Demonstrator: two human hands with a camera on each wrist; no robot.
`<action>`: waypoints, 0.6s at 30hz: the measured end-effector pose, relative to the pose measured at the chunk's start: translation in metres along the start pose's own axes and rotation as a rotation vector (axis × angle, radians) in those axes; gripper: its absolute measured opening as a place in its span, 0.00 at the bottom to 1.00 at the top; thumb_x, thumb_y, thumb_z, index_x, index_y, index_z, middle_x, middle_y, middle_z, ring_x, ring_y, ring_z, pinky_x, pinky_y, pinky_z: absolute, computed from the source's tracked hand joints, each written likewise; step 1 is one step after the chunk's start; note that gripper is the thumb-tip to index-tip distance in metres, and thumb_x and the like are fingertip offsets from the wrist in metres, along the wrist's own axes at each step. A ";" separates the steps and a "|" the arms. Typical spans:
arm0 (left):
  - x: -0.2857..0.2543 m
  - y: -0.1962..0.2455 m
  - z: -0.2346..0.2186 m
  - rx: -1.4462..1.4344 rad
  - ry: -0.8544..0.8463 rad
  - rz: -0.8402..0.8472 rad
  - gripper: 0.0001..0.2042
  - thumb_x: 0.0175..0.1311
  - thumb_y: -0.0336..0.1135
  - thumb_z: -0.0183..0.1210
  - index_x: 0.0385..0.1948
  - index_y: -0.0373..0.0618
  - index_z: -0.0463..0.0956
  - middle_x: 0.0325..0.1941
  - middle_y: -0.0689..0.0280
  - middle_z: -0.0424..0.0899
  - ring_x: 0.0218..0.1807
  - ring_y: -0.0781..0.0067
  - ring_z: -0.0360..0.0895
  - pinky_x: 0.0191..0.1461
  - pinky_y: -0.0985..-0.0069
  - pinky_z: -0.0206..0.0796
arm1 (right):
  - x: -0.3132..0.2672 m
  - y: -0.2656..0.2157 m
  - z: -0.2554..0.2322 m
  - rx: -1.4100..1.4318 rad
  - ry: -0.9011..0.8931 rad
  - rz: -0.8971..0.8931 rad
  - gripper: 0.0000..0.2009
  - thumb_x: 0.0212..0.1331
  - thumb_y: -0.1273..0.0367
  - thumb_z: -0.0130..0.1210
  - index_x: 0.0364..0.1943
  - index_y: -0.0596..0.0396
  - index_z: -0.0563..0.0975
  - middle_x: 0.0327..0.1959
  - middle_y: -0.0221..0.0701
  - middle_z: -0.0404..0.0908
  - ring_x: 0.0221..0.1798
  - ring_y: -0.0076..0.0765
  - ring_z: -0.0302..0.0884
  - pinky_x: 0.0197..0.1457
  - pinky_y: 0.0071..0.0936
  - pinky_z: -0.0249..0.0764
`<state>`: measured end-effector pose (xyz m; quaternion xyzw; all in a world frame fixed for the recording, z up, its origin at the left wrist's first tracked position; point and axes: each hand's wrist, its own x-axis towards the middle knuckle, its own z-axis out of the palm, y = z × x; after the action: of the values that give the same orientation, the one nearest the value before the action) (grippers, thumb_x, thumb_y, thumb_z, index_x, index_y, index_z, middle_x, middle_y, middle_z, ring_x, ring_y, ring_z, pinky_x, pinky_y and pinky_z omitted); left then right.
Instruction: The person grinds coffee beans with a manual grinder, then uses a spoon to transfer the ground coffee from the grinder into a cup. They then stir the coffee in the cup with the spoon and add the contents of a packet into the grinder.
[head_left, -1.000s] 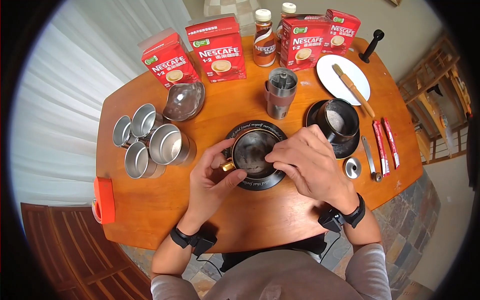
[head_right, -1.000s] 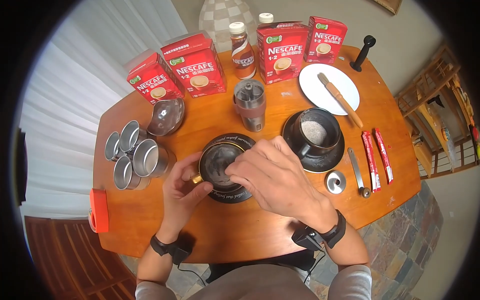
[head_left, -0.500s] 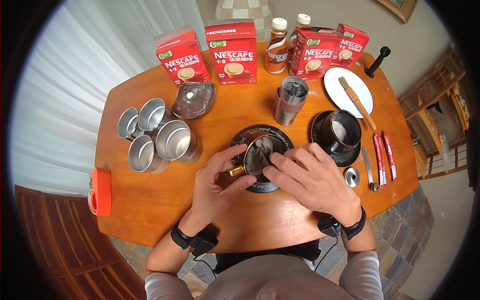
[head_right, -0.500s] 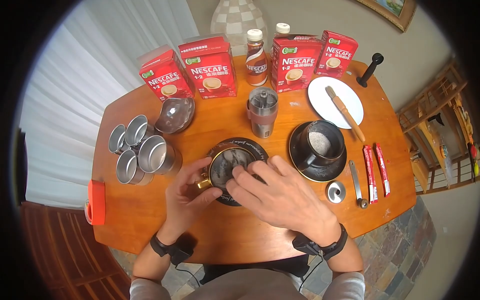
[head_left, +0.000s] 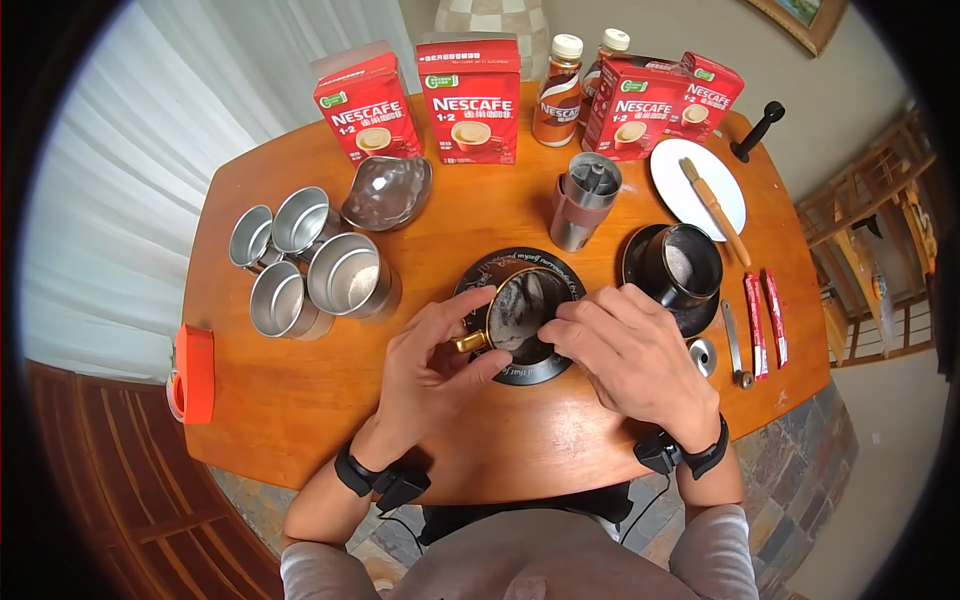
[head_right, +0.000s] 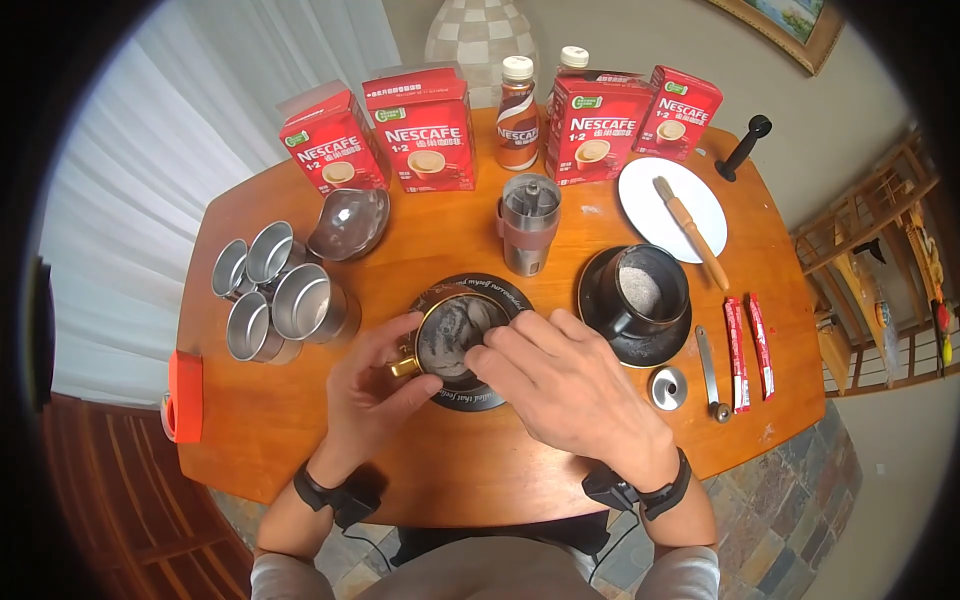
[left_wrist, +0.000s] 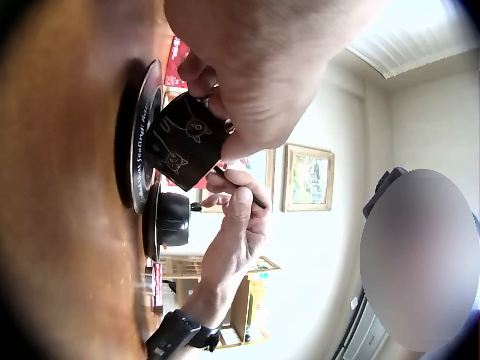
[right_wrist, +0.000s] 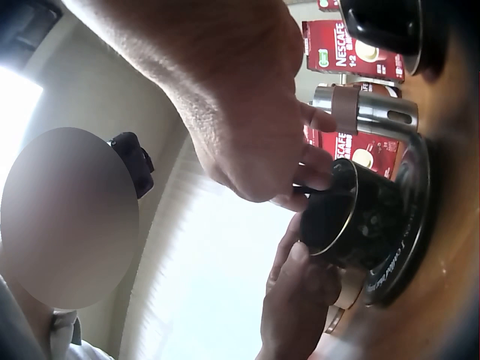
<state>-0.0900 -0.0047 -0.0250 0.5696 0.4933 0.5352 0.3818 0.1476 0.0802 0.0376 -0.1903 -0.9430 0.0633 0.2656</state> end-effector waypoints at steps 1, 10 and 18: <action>0.001 -0.001 0.001 -0.022 0.009 0.014 0.32 0.60 0.21 0.75 0.68 0.42 0.76 0.46 0.70 0.80 0.46 0.85 0.79 0.41 0.85 0.76 | -0.001 0.001 -0.002 0.048 -0.021 0.021 0.14 0.52 0.75 0.64 0.45 0.54 0.82 0.43 0.28 0.83 0.44 0.38 0.78 0.45 0.34 0.74; 0.002 0.002 0.003 -0.092 0.021 0.004 0.31 0.60 0.20 0.74 0.68 0.40 0.76 0.52 0.68 0.81 0.48 0.83 0.80 0.45 0.84 0.78 | -0.001 0.008 0.006 0.183 0.130 0.089 0.08 0.55 0.75 0.69 0.39 0.57 0.83 0.37 0.31 0.85 0.38 0.41 0.79 0.40 0.36 0.77; 0.000 -0.001 0.003 -0.112 0.017 -0.010 0.31 0.60 0.21 0.75 0.68 0.39 0.76 0.52 0.67 0.81 0.50 0.82 0.81 0.45 0.84 0.77 | 0.000 0.007 0.005 0.213 0.218 0.155 0.06 0.58 0.76 0.68 0.38 0.58 0.84 0.36 0.33 0.86 0.35 0.43 0.80 0.38 0.36 0.79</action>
<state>-0.0875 -0.0042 -0.0258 0.5405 0.4685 0.5648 0.4116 0.1467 0.0867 0.0318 -0.2390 -0.8791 0.1622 0.3792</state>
